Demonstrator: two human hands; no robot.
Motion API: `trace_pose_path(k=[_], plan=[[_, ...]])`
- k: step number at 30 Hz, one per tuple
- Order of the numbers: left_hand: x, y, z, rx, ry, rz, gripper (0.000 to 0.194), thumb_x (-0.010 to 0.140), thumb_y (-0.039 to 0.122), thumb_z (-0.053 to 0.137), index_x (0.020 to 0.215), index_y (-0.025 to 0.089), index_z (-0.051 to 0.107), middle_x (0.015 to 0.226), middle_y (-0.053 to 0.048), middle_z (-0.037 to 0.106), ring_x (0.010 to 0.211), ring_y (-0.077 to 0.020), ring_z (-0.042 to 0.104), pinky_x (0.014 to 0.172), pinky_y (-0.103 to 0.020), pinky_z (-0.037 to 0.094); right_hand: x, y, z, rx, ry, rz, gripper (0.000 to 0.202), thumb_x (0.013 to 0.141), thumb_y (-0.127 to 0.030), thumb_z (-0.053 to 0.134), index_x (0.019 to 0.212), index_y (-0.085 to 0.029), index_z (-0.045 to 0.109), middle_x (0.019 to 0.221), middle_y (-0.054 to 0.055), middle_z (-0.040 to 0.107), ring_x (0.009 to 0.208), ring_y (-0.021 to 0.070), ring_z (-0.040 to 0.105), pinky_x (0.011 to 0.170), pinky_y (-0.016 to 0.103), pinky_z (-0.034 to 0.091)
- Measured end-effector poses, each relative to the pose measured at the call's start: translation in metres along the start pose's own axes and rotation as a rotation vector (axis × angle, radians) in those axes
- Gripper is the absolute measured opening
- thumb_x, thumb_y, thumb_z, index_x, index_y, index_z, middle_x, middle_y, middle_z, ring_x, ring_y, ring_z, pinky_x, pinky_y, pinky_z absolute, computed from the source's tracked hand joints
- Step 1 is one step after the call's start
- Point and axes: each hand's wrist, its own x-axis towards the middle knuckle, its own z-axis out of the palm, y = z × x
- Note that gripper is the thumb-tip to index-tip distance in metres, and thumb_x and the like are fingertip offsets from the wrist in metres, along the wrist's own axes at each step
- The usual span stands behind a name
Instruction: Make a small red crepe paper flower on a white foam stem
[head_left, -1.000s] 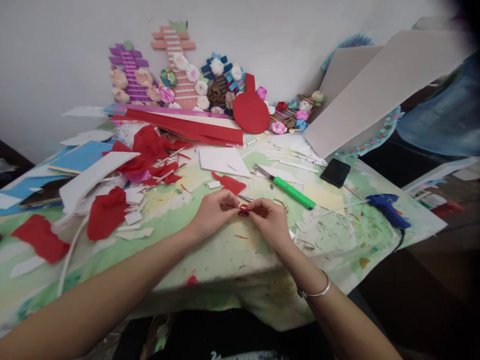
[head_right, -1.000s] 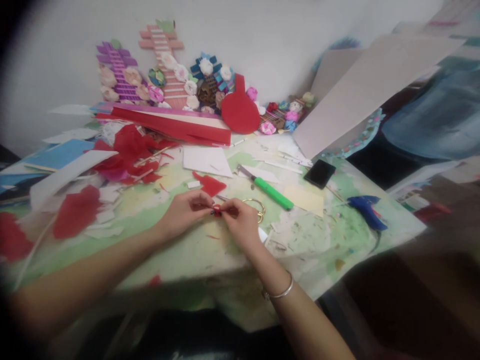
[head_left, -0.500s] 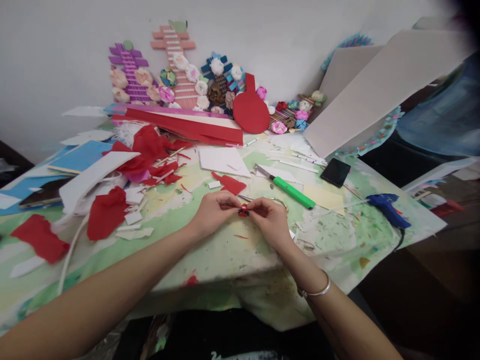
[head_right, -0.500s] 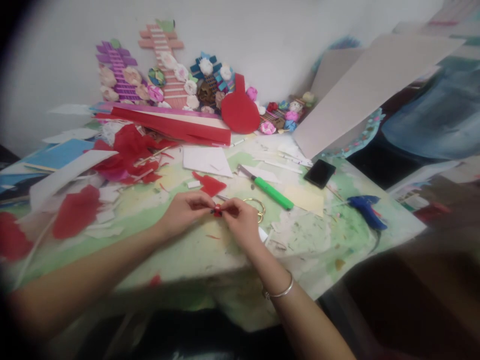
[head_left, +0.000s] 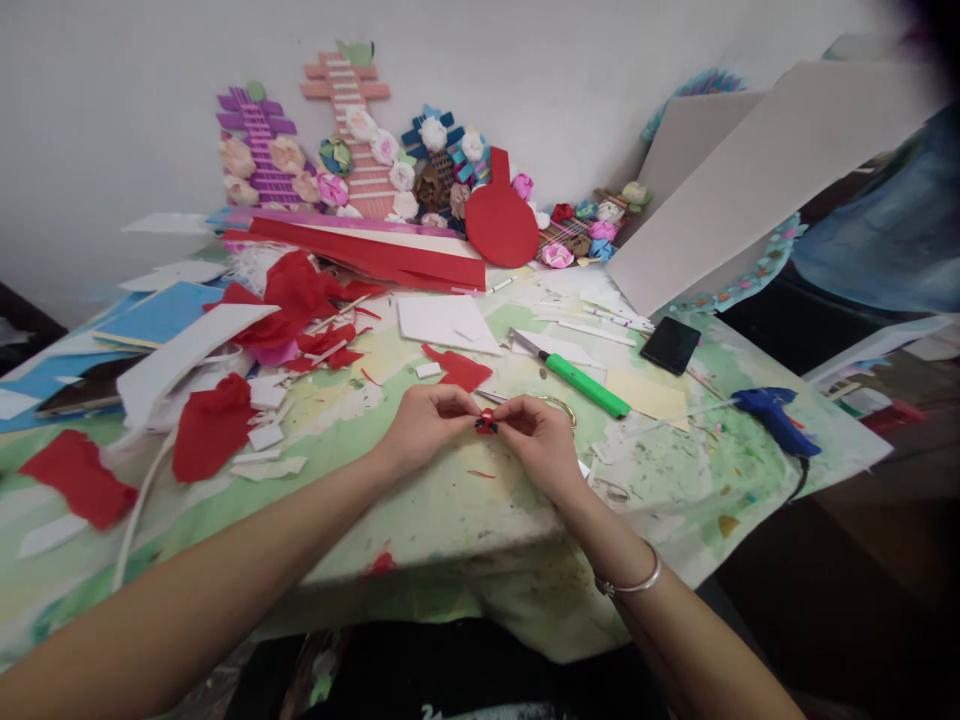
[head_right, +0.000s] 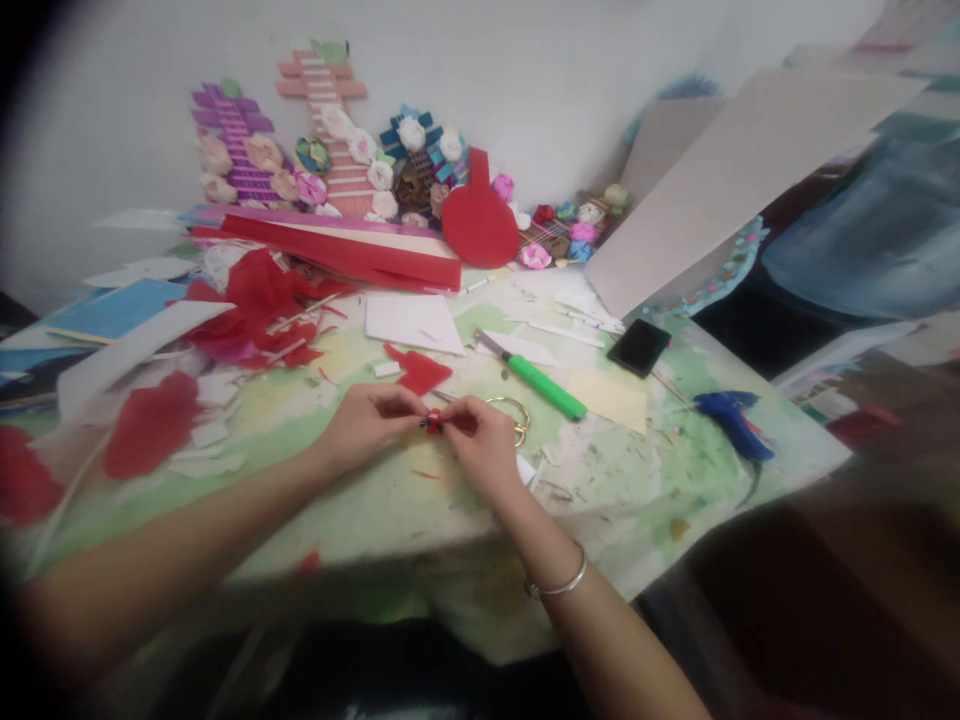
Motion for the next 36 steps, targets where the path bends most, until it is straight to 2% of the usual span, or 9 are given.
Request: trace_pose_path(k=[11,16,29,32,36], plan=[[0.0006,0.0028,-0.0001,-0.014,-0.02,0.002,0.009,0.067,0.023,0.074,0.07,0.015,0.071,0.073,-0.004,0.072,0.071,-0.0169,0.065,0.073,-0.029,0.053,-0.0005,0.0012,-0.0003,0.0,-0.003,-0.013,0.003,0.072,-0.021,0.066,0.075,-0.019,0.066,0.078,0.004,0.071,0.074,0.0186,0.067,0.074,0.032,0.054],[0.0006,0.0024,-0.0001,-0.001,-0.014,0.004,0.009,0.068,0.023,0.072,0.071,0.015,0.071,0.073,-0.004,0.071,0.072,-0.0172,0.066,0.073,-0.03,0.053,-0.0003,-0.0012,-0.0006,-0.039,0.0,-0.004,0.009,0.073,-0.027,0.067,0.074,-0.018,0.067,0.074,0.004,0.07,0.068,0.0175,0.065,0.067,0.029,0.052],[0.0054,-0.0038,0.0033,-0.144,-0.063,-0.051,0.013,0.065,0.019,0.071,0.071,0.014,0.061,0.072,-0.001,0.066,0.07,-0.014,0.061,0.071,-0.027,0.048,0.0015,0.0006,0.0001,-0.012,-0.005,0.036,0.005,0.07,-0.023,0.063,0.073,-0.018,0.064,0.072,0.003,0.068,0.067,0.0163,0.063,0.066,0.029,0.051],[0.006,-0.0032,0.0045,-0.195,-0.073,-0.039,0.018,0.062,0.018,0.072,0.072,0.015,0.057,0.073,0.0,0.063,0.069,-0.013,0.059,0.069,-0.026,0.046,0.0026,0.0012,0.0007,0.036,-0.006,0.029,0.004,0.068,-0.02,0.063,0.072,-0.018,0.061,0.071,0.001,0.066,0.066,0.0151,0.062,0.065,0.028,0.05],[0.007,-0.0011,0.0068,-0.222,-0.07,-0.091,0.014,0.06,0.01,0.064,0.071,0.015,0.057,0.069,0.002,0.062,0.067,-0.0117,0.057,0.067,-0.025,0.043,0.0034,-0.0021,0.0018,0.139,-0.028,0.036,0.011,0.066,-0.019,0.065,0.075,-0.019,0.058,0.072,0.0,0.063,0.067,0.014,0.061,0.065,0.026,0.05]])
